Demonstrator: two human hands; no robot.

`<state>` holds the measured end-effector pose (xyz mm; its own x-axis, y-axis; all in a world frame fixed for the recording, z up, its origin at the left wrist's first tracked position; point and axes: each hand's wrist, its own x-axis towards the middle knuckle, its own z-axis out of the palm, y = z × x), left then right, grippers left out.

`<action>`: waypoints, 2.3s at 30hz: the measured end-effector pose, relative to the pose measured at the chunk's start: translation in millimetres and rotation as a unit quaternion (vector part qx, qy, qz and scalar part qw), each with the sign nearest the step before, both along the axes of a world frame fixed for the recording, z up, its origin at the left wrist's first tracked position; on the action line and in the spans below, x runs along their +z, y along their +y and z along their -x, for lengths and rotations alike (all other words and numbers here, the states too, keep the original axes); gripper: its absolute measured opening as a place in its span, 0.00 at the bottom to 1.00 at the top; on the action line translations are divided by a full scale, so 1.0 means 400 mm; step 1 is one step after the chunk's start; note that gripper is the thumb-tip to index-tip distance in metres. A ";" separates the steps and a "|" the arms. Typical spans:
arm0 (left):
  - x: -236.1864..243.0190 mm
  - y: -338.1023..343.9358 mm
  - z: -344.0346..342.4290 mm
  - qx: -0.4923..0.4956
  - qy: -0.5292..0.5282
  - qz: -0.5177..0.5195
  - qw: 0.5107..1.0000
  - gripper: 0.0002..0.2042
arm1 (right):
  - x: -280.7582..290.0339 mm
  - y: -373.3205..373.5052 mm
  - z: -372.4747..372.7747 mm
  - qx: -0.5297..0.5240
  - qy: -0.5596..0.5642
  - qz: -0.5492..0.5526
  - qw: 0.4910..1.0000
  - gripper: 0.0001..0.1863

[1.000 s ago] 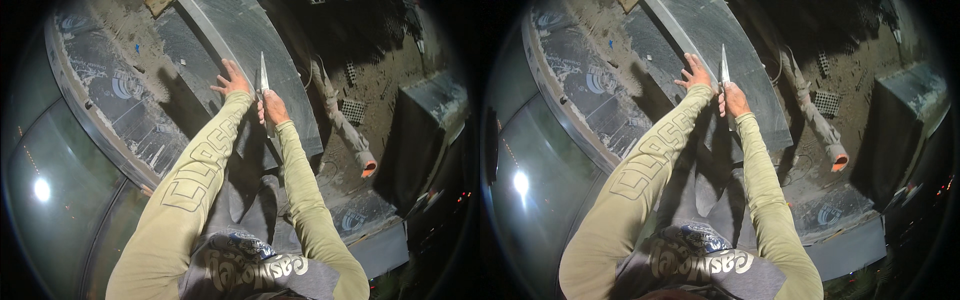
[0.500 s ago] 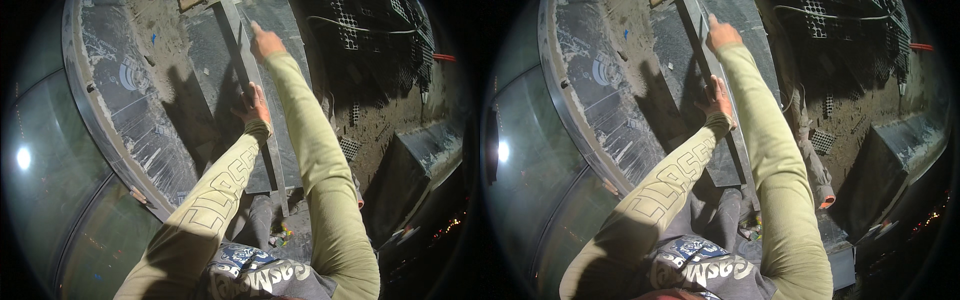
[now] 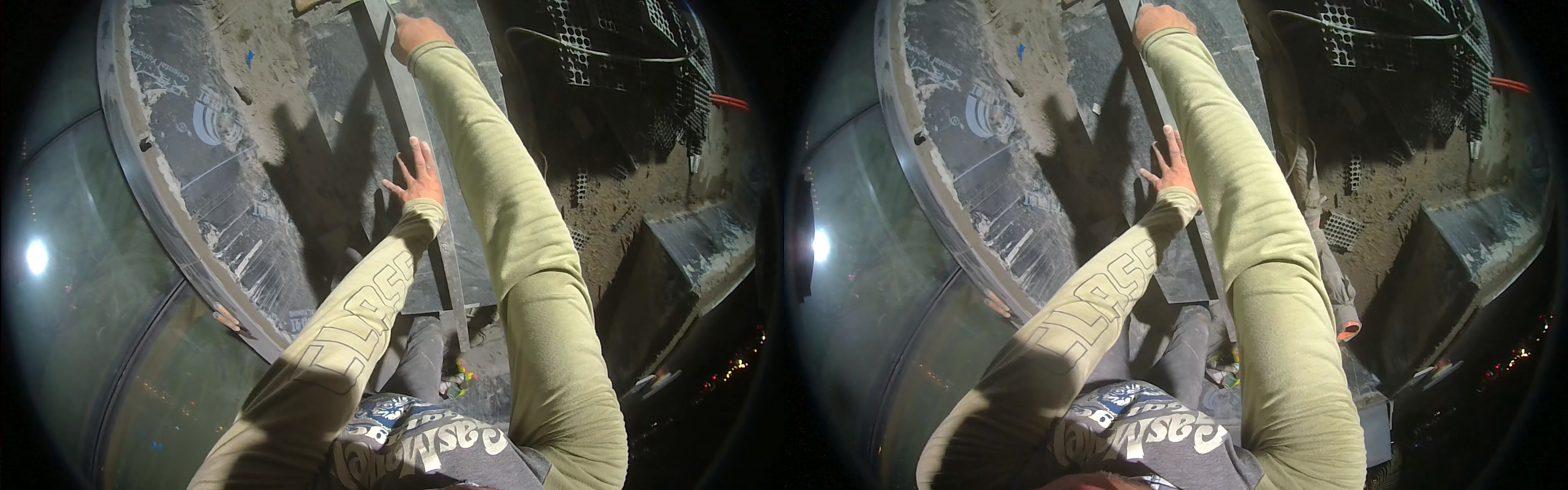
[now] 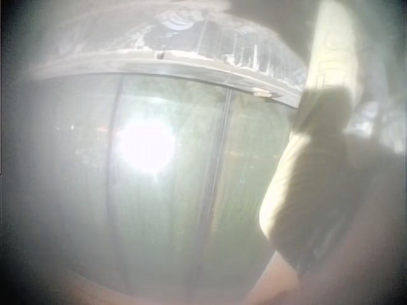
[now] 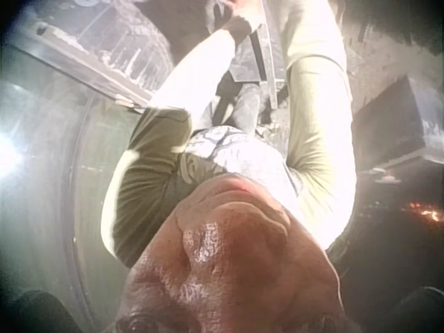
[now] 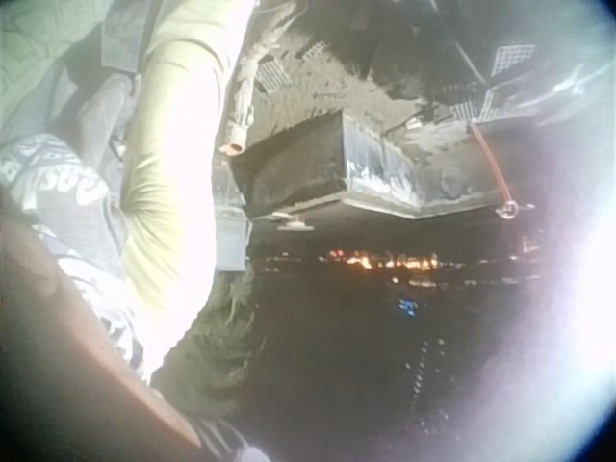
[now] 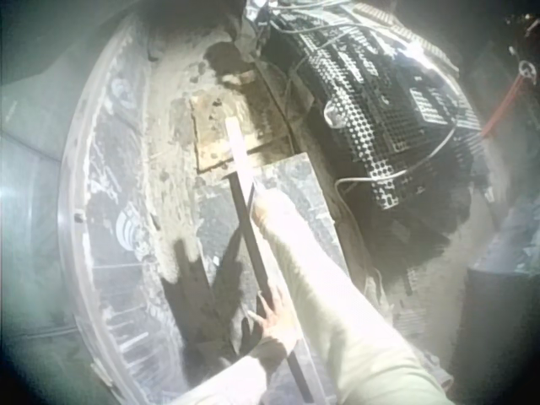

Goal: The person measures and marks a large rectangular tile using a straight metal bar and a marker, then uses an angle grinder to cut the tile along the marked line. The person handles the tile and tools repeatedly to align and cut the material.

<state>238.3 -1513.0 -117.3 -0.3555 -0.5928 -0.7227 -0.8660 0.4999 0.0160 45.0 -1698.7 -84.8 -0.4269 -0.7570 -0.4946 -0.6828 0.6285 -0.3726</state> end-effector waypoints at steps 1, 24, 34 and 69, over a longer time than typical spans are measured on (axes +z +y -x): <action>0.004 -0.004 0.004 0.001 -0.008 -0.013 1.000 0.53 | 0.003 0.001 -0.005 -0.005 -0.005 0.004 1.000 0.24; 0.062 -0.034 0.017 -0.009 -0.039 -0.068 0.997 0.78 | 0.053 0.045 0.000 -0.004 -0.008 -0.013 1.000 0.28; 0.016 -0.017 0.001 -0.021 -0.013 -0.032 0.999 0.75 | -0.031 -0.028 0.032 -0.033 -0.053 0.072 0.995 0.21; -0.035 0.067 -0.032 -0.141 -0.011 0.064 0.988 0.82 | 0.112 1.263 -0.638 -0.098 -0.130 -0.161 0.973 0.43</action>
